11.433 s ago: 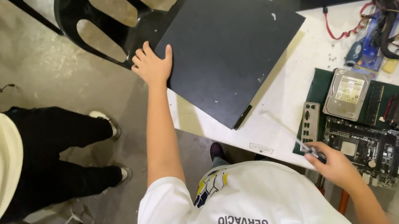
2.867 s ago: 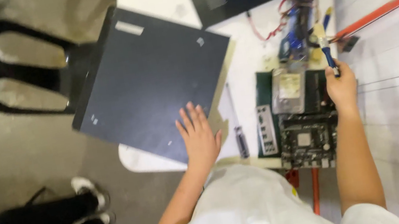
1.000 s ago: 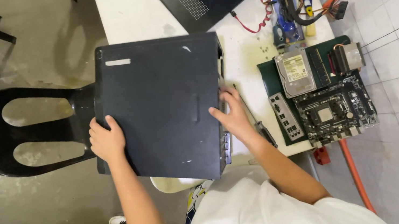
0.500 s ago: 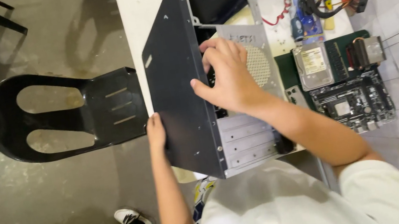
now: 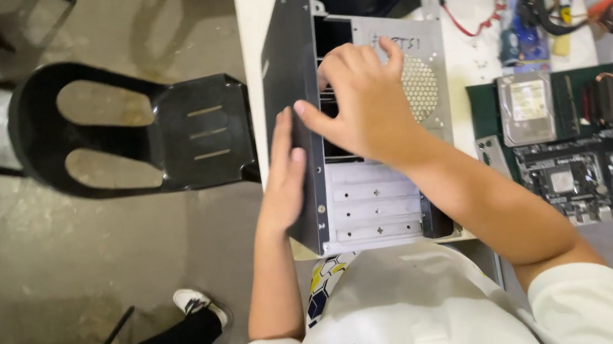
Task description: The person cleans the exterior of a black computer case side panel with a brush, then places it on a table. They use a screwdriver to remove screws from the panel and set it aside. Finally, they pick up the main computer case and clean the interior with the brush.
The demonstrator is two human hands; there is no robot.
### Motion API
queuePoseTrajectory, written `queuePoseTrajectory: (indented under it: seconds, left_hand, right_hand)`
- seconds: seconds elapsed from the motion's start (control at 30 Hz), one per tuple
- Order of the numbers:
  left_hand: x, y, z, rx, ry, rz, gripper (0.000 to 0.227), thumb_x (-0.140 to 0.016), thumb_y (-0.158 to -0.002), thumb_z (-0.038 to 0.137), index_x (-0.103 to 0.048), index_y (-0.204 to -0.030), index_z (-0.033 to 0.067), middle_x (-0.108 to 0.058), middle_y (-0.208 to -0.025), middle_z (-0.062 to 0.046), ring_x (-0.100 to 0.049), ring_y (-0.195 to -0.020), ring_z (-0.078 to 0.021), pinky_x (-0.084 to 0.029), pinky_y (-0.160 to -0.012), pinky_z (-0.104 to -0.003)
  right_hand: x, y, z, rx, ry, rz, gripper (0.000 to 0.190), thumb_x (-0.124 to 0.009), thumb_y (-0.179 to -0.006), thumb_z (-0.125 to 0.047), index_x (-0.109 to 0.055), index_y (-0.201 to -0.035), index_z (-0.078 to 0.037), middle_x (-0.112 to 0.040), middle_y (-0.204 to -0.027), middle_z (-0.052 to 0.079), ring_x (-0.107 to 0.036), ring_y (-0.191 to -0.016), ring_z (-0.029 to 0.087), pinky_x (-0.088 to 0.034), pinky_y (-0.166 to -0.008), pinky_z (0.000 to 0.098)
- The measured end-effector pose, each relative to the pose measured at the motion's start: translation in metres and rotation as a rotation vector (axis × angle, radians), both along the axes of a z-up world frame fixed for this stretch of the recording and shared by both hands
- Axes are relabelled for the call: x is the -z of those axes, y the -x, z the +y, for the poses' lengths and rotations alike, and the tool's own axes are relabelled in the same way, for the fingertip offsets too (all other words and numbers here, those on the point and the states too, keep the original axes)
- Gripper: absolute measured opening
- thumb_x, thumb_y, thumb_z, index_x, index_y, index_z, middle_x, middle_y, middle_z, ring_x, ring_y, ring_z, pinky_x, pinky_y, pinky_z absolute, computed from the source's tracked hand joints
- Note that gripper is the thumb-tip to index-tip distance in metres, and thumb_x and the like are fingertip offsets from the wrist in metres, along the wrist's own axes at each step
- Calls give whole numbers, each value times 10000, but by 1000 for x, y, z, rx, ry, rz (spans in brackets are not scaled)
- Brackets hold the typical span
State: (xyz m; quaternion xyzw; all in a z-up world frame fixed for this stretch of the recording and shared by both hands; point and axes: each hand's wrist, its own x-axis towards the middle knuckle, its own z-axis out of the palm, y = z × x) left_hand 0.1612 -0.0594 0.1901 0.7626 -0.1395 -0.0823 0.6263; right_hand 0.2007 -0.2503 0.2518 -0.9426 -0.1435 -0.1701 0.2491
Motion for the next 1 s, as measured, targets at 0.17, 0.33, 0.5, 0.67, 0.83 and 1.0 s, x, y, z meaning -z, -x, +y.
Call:
queuePoseTrajectory:
  seconds: [0.17,0.33,0.5,0.67,0.83,1.0]
  left_hand:
    - [-29,1,3,103,-22,25,809,-491,-1052,448,-103,-1654,73,-8,-1692,-289,-48,-1565,-425,-81,-1265,-550]
    - [-14,-10,20,97,120,44,789,-566,-1030,244,-119,-1662,94,-15,-1709,-232,-37,-1564,-367,-71,-1266,-527]
    - [-18,-10,34,50,253,136,874,-604,-933,81,-148,-1673,172,-78,-1727,-134,-58,-1572,-343,-86,-1261,-566]
    - [-19,-6,22,36,188,162,927,-660,-891,96,-174,-1673,205,-134,-1724,-150,-61,-1574,-397,-134,-1198,-678]
    - [-13,-7,26,8,275,153,901,-608,-890,84,-184,-1675,211,-124,-1730,-142,-39,-1578,-372,-106,-1219,-641]
    - [-6,-4,27,0,367,157,881,-593,-903,101,-178,-1674,188,-105,-1730,-157,-38,-1578,-366,-94,-1253,-585]
  right_hand:
    - [12,-4,8,-32,48,-179,371,-648,-1048,-479,-606,-1081,-112,-565,-1084,69,-581,-1080,277,-231,-1084,631]
    - [-7,1,-37,-28,-223,-265,244,-651,-1026,-267,-647,-1183,-81,-610,-1183,139,-572,-1173,332,-308,-1081,524]
    - [53,19,-100,215,-605,-24,301,-552,-1088,-101,-495,-1372,-17,-524,-1302,208,-541,-1241,384,-436,-1044,556]
    - [62,55,-82,92,-1008,437,582,-300,-1133,-477,-427,-1469,-20,-481,-1395,289,-472,-1336,373,-395,-1099,551]
    - [23,71,-47,114,-1149,626,818,-302,-1043,-638,-239,-1614,-56,-262,-1612,307,-312,-1470,468,-298,-1144,631]
    - [63,71,-64,116,-1433,728,660,-417,-1026,-413,-322,-1591,-86,-434,-1532,247,-532,-1335,371,-451,-1054,565]
